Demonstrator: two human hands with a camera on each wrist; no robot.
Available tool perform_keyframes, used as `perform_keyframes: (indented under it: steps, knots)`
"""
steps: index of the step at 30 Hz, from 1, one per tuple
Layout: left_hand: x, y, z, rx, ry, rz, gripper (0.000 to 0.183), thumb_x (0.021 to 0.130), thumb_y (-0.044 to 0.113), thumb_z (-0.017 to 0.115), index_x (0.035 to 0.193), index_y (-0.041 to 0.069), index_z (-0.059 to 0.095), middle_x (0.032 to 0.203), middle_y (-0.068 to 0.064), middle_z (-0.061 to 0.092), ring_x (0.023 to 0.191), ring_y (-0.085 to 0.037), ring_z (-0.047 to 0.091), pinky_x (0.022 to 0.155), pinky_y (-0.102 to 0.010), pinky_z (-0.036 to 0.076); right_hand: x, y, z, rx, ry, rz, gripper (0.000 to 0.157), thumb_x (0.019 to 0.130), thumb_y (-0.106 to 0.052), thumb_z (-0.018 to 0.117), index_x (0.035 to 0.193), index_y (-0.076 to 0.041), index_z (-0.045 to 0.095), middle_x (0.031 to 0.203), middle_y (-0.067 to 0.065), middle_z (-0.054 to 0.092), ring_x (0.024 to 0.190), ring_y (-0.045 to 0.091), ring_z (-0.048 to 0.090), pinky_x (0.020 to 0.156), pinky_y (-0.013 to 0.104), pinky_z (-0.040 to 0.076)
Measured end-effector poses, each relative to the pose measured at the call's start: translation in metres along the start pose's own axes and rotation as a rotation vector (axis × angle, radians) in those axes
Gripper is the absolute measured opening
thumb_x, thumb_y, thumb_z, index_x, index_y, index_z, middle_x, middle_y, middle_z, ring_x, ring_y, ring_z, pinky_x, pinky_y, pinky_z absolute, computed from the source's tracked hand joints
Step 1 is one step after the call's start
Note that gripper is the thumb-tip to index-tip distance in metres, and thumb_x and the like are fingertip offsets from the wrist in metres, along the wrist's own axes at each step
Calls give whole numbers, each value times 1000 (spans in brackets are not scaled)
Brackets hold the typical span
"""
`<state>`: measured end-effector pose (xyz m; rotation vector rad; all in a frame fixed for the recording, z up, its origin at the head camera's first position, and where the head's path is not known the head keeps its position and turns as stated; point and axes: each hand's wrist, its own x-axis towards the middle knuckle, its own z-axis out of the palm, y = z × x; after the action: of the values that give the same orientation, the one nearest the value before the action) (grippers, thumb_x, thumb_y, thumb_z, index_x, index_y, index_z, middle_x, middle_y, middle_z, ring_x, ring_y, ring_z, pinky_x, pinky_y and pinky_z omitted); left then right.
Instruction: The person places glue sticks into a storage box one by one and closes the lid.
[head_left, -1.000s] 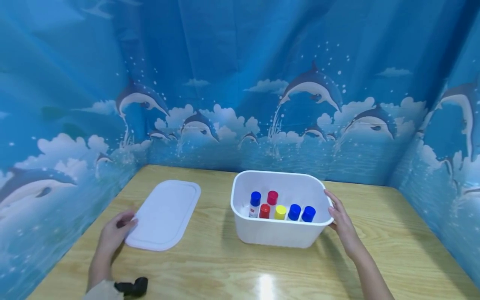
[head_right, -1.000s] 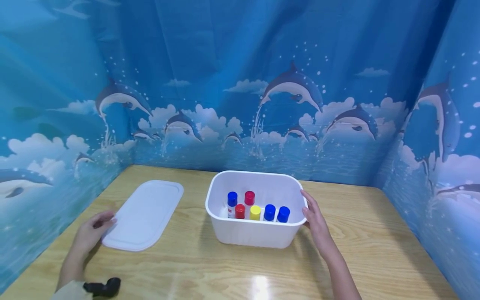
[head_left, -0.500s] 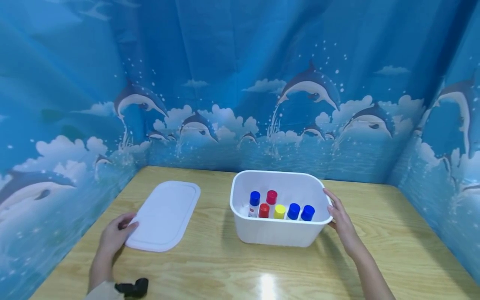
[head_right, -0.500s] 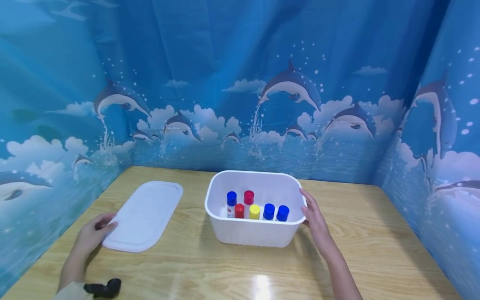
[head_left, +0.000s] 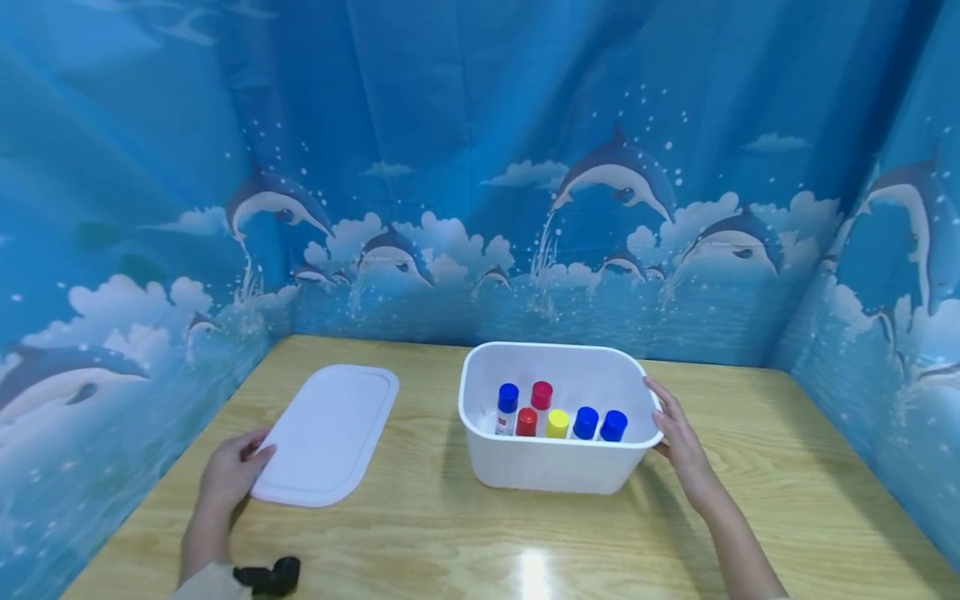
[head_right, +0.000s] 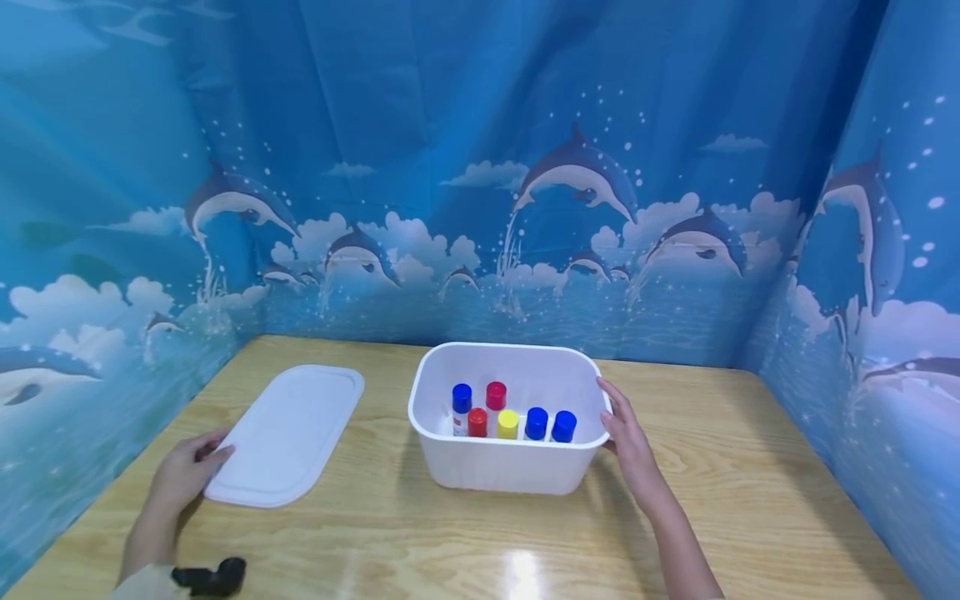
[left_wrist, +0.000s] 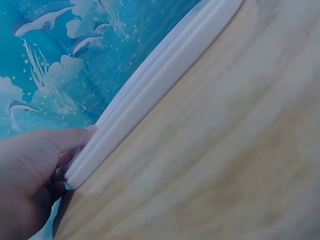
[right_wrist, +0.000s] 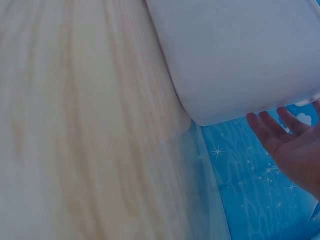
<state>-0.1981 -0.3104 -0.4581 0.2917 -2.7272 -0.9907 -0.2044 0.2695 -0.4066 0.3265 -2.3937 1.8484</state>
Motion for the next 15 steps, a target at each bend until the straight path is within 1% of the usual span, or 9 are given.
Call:
perform_keyframes:
  steps: [3,6,15]
  knots:
    - [0,2,3,30,6,-45,43,94,18,51,124,-12,46,111,-33,46,101,-45,45,85,-56,37,1,0,0,-1,0,-3,50,101,-34,26,147,-19,17,148,19,14,127,42,24,92,59,30]
    - [0,2,5,46,17,-68,43,94,18,51,124,-12,46,112,-33,45,102,-47,44,86,-56,36,0,-1,0,-1,-1,-6,50,101,-33,26,147,-19,16,148,19,14,127,42,24,92,60,30]
    - [3,3,4,29,23,-80,39,95,16,49,124,-11,47,116,-34,46,107,-48,42,89,-57,34,-1,-2,1,-19,0,-5,49,101,-33,25,148,-20,16,148,19,14,125,39,26,92,56,32]
